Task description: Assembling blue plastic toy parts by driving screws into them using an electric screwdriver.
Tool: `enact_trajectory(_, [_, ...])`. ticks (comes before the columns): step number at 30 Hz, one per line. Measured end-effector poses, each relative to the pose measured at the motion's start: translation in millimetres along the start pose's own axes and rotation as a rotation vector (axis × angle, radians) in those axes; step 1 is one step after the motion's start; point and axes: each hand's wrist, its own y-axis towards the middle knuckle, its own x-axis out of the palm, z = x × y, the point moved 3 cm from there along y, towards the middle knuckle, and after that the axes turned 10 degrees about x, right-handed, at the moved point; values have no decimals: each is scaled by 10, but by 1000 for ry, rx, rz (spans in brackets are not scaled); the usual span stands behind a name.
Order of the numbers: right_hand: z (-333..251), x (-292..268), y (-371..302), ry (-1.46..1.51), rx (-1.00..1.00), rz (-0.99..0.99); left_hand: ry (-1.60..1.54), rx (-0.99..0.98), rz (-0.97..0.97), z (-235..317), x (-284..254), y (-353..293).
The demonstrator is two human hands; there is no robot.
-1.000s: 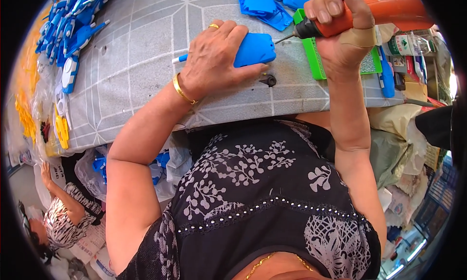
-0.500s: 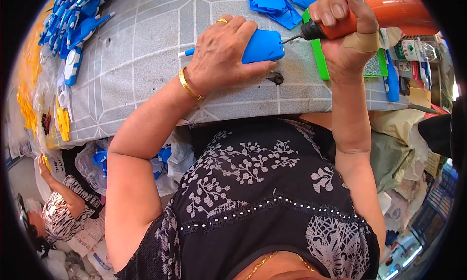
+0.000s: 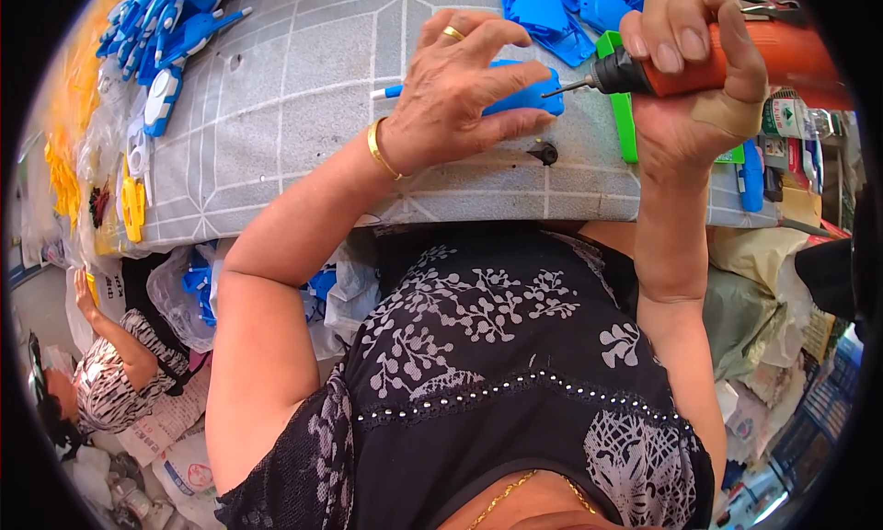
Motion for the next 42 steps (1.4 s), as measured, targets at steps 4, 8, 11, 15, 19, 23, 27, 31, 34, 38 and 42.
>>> enact_trajectory(4, [94,173,-97,-1318,-306,605,-62,50,53,-41,-4,-51])
enact_trajectory(8, [214,-115,101,10,30,-24,-118,75,75,-22,-17,-58])
enact_trajectory(11, [250,148,37,-1037,-524,896,-138,36,71,-24,-50,-90])
enact_trajectory(15, [146,-177,98,-59,-6,-52,-177,12,71,-20,-63,-63])
enact_trajectory(19, [169,-220,101,-11,18,-25,-180,-16,63,-35,-62,-81])
enact_trajectory(23, [161,52,-54,-1326,-323,666,-197,-54,51,-37,-53,-92])
enact_trajectory(27, [136,-253,61,-111,-17,-20,-214,-64,40,-36,-11,-78])
enact_trajectory(31, [169,-209,87,-52,-28,-1,-226,-94,112,-61,48,-119])
enact_trajectory(34, [162,-196,82,-28,-26,26,-227,-75,116,-49,47,-97])
enact_trajectory(38, [154,-245,66,-86,-34,11,-241,-60,128,-63,64,-102])
enact_trajectory(42, [174,-236,74,-96,-47,9,-233,-70,144,-60,64,-115])
